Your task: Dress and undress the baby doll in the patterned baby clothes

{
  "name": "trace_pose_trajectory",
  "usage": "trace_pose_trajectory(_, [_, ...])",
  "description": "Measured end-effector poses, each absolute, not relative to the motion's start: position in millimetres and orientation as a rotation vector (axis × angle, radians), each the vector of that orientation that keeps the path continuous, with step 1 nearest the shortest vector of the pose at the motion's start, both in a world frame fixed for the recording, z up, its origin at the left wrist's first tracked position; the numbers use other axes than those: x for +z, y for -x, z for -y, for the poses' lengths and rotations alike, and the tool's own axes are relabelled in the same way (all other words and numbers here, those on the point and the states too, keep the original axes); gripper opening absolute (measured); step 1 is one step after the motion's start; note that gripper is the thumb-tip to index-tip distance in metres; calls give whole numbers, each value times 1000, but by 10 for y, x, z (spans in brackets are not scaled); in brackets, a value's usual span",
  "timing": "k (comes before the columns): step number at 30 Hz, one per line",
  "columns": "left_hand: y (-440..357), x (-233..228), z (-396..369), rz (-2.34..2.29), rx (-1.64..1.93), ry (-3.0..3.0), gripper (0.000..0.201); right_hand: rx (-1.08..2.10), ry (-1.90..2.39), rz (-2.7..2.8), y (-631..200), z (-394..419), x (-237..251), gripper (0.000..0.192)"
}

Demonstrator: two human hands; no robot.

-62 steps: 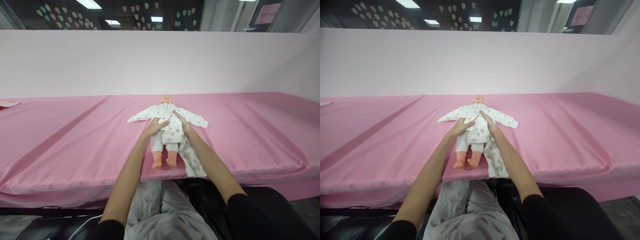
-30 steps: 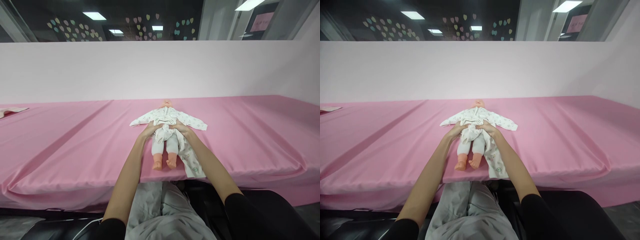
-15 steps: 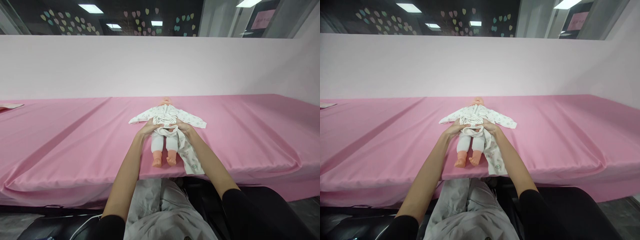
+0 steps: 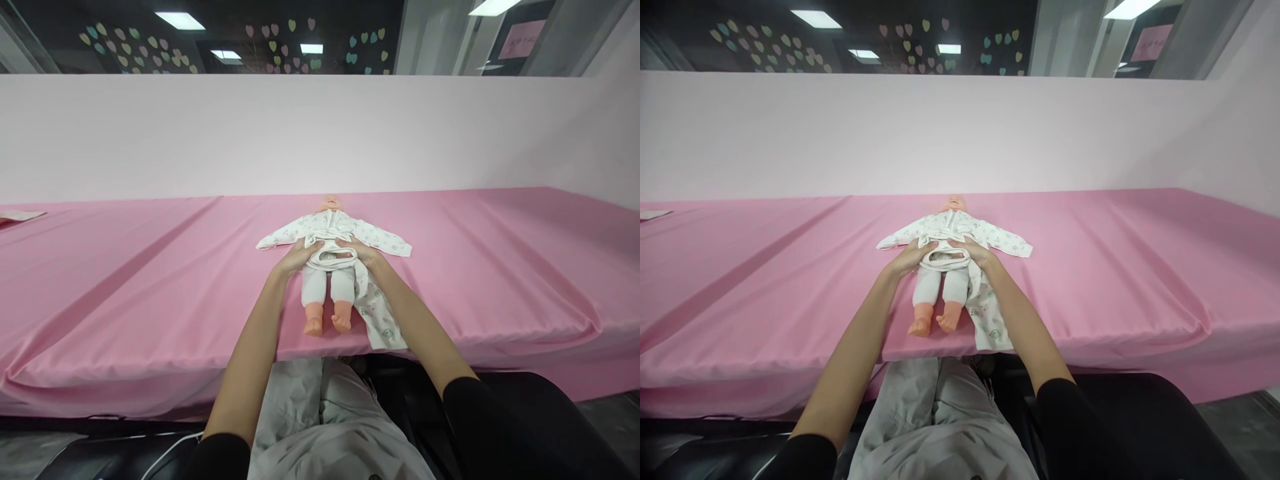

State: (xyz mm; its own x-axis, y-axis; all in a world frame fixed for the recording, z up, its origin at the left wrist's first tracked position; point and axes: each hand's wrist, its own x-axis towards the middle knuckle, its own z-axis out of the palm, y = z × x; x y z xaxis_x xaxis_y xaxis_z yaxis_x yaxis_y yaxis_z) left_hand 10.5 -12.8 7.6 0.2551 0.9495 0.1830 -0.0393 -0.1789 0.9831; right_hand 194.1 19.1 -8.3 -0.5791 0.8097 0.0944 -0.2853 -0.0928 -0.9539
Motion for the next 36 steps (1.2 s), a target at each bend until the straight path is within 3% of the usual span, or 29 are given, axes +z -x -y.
trace_pose_trajectory(6, [-103,89,131,-977,1143,-1388,45,1805,580,1473,-1987,-124,-46,58])
trace_pose_trajectory(11, [-78,124,180,-871,1069,-1471,54,1793,589,1542,-1963,-164,-91,48])
trace_pose_trajectory(21, [-62,57,130,-830,1120,-1401,55,1705,562,1557,-1926,-205,-109,56])
trace_pose_trajectory(28, [-66,26,104,-814,1128,-1433,53,1685,670,1472,-1911,-198,-74,38])
trace_pose_trajectory(33, [-68,39,106,-865,1124,-1438,56,1778,546,1496,-1955,-144,-56,54])
trace_pose_trajectory(36, [-45,60,112,-826,1084,-1454,61,1770,549,1495,-1953,-121,-53,53])
